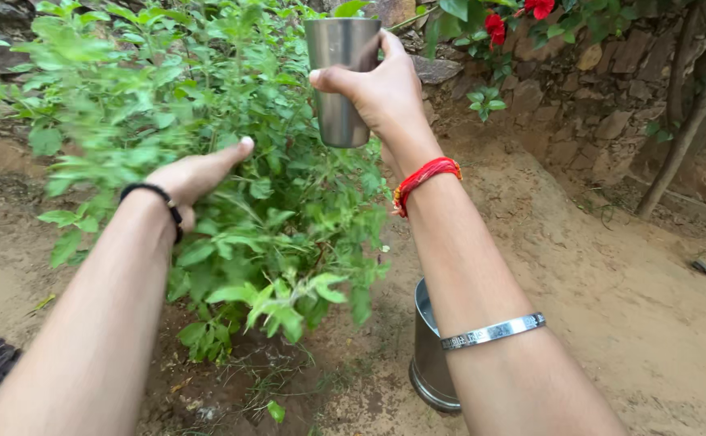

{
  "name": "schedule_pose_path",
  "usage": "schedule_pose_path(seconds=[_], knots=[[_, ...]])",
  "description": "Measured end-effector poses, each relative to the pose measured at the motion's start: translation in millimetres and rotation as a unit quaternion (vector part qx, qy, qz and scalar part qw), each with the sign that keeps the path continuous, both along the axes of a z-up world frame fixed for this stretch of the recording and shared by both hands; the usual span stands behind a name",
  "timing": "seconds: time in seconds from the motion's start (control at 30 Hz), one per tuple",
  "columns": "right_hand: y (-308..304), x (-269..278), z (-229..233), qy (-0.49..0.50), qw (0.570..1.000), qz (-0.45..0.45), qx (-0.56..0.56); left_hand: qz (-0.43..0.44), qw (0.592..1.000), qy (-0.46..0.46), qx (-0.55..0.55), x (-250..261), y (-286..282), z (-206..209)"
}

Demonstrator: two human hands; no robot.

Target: The person pours water from a metal cup onto a green plant and a purple plant, refilling the cup several times from a metal bucket on the ground.

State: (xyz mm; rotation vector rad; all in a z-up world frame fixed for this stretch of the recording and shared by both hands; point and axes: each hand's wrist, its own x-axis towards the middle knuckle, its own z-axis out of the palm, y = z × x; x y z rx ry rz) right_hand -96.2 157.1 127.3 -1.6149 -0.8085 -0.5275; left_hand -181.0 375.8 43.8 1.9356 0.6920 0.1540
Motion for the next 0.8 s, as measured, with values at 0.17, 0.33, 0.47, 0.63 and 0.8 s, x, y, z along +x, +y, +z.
schedule_pose_path(seconds=[0.17, 0.33, 0.47, 0.63, 0.8], knots=[[14.8, -3.7, -0.3, -0.012, 1.000, 0.027, 0.009, -0.013, 0.962, -0.166, -0.215, 16.3, -14.6, -6.1], [22.3, -0.7, -0.5, -0.055, 0.997, 0.047, 0.008, -0.044, 0.953, -0.262, -0.145, 73.2, -0.9, -25.3], [29.4, -2.0, 2.1, -0.044, 0.999, 0.005, -0.019, -0.027, 0.939, -0.306, -0.156, 109.8, -2.0, -48.8], [34.0, -2.9, -2.3, -0.060, 0.998, 0.015, -0.013, -0.012, 0.921, -0.342, -0.187, 118.8, -22.7, -57.3], [37.4, -6.9, -2.5, -0.065, 0.998, 0.000, -0.026, 0.034, 0.899, -0.369, -0.233, 116.5, -33.1, -58.0]])
